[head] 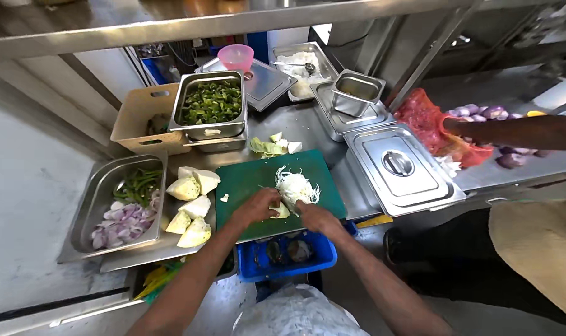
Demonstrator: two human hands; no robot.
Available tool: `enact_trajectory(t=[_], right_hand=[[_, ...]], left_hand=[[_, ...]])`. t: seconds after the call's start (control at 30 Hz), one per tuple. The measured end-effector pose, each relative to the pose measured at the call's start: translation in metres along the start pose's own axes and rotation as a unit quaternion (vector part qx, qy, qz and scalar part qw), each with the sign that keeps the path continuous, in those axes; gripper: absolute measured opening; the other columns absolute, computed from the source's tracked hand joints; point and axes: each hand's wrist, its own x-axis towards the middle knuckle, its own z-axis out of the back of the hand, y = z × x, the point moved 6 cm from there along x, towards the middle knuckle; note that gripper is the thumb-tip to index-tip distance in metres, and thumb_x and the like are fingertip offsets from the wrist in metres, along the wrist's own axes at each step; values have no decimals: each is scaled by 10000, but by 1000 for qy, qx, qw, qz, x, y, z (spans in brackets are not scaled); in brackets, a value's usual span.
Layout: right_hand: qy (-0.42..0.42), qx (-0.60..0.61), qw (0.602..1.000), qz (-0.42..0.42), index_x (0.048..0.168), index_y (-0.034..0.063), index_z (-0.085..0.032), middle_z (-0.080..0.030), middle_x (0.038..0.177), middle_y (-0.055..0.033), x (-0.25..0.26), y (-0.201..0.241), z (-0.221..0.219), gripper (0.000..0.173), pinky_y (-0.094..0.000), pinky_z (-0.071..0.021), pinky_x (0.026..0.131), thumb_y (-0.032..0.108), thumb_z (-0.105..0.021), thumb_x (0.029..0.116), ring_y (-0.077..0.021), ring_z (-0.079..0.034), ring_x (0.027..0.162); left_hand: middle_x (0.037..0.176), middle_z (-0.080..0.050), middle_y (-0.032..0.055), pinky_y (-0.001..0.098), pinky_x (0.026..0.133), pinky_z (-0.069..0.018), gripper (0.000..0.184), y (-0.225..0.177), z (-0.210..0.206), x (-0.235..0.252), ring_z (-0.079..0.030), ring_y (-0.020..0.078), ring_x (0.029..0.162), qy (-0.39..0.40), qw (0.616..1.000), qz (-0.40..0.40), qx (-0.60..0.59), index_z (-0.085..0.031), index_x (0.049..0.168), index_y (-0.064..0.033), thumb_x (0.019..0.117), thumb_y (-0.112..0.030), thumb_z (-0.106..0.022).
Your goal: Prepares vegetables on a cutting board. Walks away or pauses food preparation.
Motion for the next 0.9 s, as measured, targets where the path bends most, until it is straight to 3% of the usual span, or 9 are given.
enact_trajectory(t=[0.13, 0.27, 0.43, 0.53, 0.6, 0.7, 0.8, 0.9], right_hand=[[-4, -31, 1000, -5, 1342, 177, -562, -703, 1091, -176, -30, -11, 24, 346, -627, -550, 813, 199, -590, 999, -392, -693, 1018], [9, 19, 1000, -4, 1444, 164, -454, -687, 1151, -222, 6, -3, -18, 424, -645, -553, 843, 169, -541, 1029, -429, -695, 1045], [7, -27, 1000, 4, 1385, 199, -547, -704, 1099, -179, -29, -20, 21, 366, -632, -544, 835, 210, -577, 1021, -393, -691, 1022], [8, -7, 1000, -16, 1408, 170, -517, -699, 1107, -209, -12, -11, -6, 439, -648, -553, 815, 167, -603, 978, -418, -698, 1003], [25, 8, 1000, -7, 1451, 153, -441, -679, 1137, -230, 3, -5, -19, 435, -628, -555, 823, 170, -545, 1029, -425, -696, 1002], [7, -22, 1000, 8, 1371, 168, -537, -695, 1119, -203, -16, -14, 10, 339, -643, -544, 836, 202, -548, 1034, -417, -690, 1034], [3, -44, 999, -10, 1366, 205, -550, -702, 1101, -175, -34, -20, 28, 351, -633, -548, 822, 228, -579, 1017, -392, -691, 1025], [9, -4, 1000, -11, 1439, 172, -485, -692, 1133, -217, 1, -4, -10, 441, -640, -559, 819, 189, -581, 1010, -422, -698, 1018]], left_hand=[[1190, -686, 137, 463, 1085, -483, 230, 3, -2, -1, -619, 293, 1186, -7, 1000, -2, -6, -758, 1012, -29, 860, -184, -832], [1177, -691, 111, 450, 1073, -495, 222, 4, -4, -2, -630, 264, 1161, -25, 1000, -5, -12, -765, 1007, -52, 853, -193, -838], [1180, -688, 116, 441, 1072, -496, 220, 5, -6, -5, -624, 270, 1170, -33, 999, -4, -27, -759, 1008, -46, 858, -188, -834], [1164, -694, 106, 440, 1053, -508, 207, 4, -8, -6, -634, 262, 1140, -45, 999, -6, -28, -763, 990, -54, 848, -182, -842], [1167, -693, 96, 431, 1049, -512, 211, 4, -6, -6, -637, 248, 1131, -42, 999, -8, -24, -767, 998, -60, 852, -195, -839], [1193, -694, 102, 436, 1068, -497, 225, 6, -6, -7, -632, 255, 1155, -43, 999, -3, -32, -767, 1016, -54, 862, -205, -833], [1167, -695, 101, 444, 1063, -499, 215, 9, -8, -6, -628, 259, 1155, -49, 998, -3, -34, -766, 1013, -61, 870, -209, -825], [1199, -695, 103, 436, 1075, -497, 219, 11, -9, -8, -628, 256, 1179, -56, 998, -9, -31, -768, 1031, -62, 877, -209, -819]])
